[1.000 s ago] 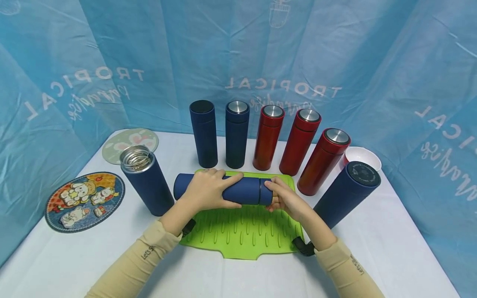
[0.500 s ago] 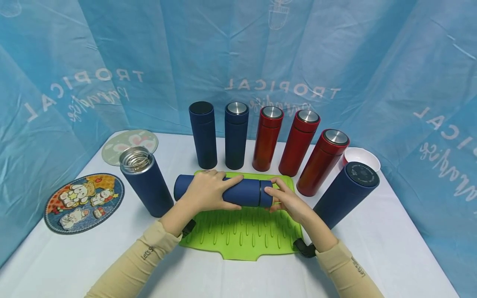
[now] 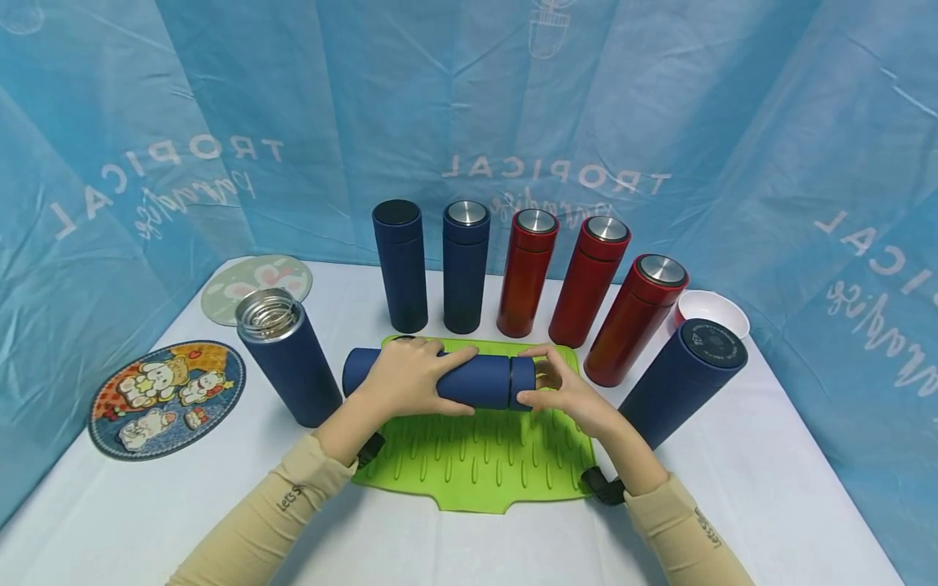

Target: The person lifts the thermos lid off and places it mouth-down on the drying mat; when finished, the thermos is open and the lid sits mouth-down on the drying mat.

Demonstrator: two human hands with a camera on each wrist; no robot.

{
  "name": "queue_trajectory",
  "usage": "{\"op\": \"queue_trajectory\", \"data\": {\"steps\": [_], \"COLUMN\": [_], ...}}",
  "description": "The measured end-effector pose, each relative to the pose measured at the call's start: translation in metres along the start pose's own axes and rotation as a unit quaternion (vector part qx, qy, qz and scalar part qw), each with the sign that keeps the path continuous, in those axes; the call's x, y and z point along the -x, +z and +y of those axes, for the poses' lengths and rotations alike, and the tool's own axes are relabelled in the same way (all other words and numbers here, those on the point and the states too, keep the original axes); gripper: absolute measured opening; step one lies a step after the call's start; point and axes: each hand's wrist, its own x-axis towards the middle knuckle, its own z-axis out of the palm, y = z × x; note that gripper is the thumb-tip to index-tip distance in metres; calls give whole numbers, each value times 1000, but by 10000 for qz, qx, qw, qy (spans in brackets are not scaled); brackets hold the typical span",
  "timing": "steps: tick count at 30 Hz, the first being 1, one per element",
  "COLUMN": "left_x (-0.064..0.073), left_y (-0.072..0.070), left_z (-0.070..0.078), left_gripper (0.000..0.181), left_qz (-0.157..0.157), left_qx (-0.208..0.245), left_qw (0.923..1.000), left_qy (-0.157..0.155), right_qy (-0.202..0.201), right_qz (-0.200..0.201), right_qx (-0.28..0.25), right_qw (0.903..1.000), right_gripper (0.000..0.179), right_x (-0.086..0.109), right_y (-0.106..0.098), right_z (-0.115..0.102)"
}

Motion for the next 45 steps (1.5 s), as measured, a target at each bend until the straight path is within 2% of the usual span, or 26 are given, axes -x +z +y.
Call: {"op": "queue_trajectory", "data": {"steps": [7, 12, 14, 17, 21, 25, 29, 34, 38, 45], "left_x": [1, 1, 2, 1, 2, 2, 2, 2, 2, 3], "left_y": [0, 0, 0, 0, 0, 0, 0, 0, 0, 1], "left_z": [0, -1, -1, -2, -2, -2, -2, -2, -2, -3], "left_gripper": [80, 81, 80, 80, 80, 80, 80, 80, 81, 80], "left_qz": [-69, -25, 1, 33, 48, 63, 117, 154, 132, 214], "left_qx": [71, 54, 53, 50, 37, 35, 19, -11, -6, 70], "left_qw": [9999, 9999, 9999, 9999, 9999, 10000, 9999, 9999, 9999, 9997], "left_qy": [-112, -137, -131, -108, -81, -62, -38, -2, 4, -4], "right_qy": [-470, -449, -247, 360, 1240, 1534, 1455, 1199, 1007, 258], "right_qz": [70, 111, 113, 269, 418, 317, 258, 3, -112, -249], "right_qx": [491, 609, 444, 240, 217, 250, 103, -183, -293, -386], "right_qw": [9977, 9971, 9986, 9987, 9912, 9873, 9890, 9926, 9944, 9986], "right_gripper": [69, 80, 76, 61, 70, 69, 59, 51, 55, 60], "right_x": [0, 0, 0, 0, -2, -5, -5, -3, -2, 0], "right_y": [1, 1, 1, -1, -3, -3, -3, -6, -9, -9], "right_z": [-1, -1, -3, -7, -10, -11, -10, -6, -2, 2]}}
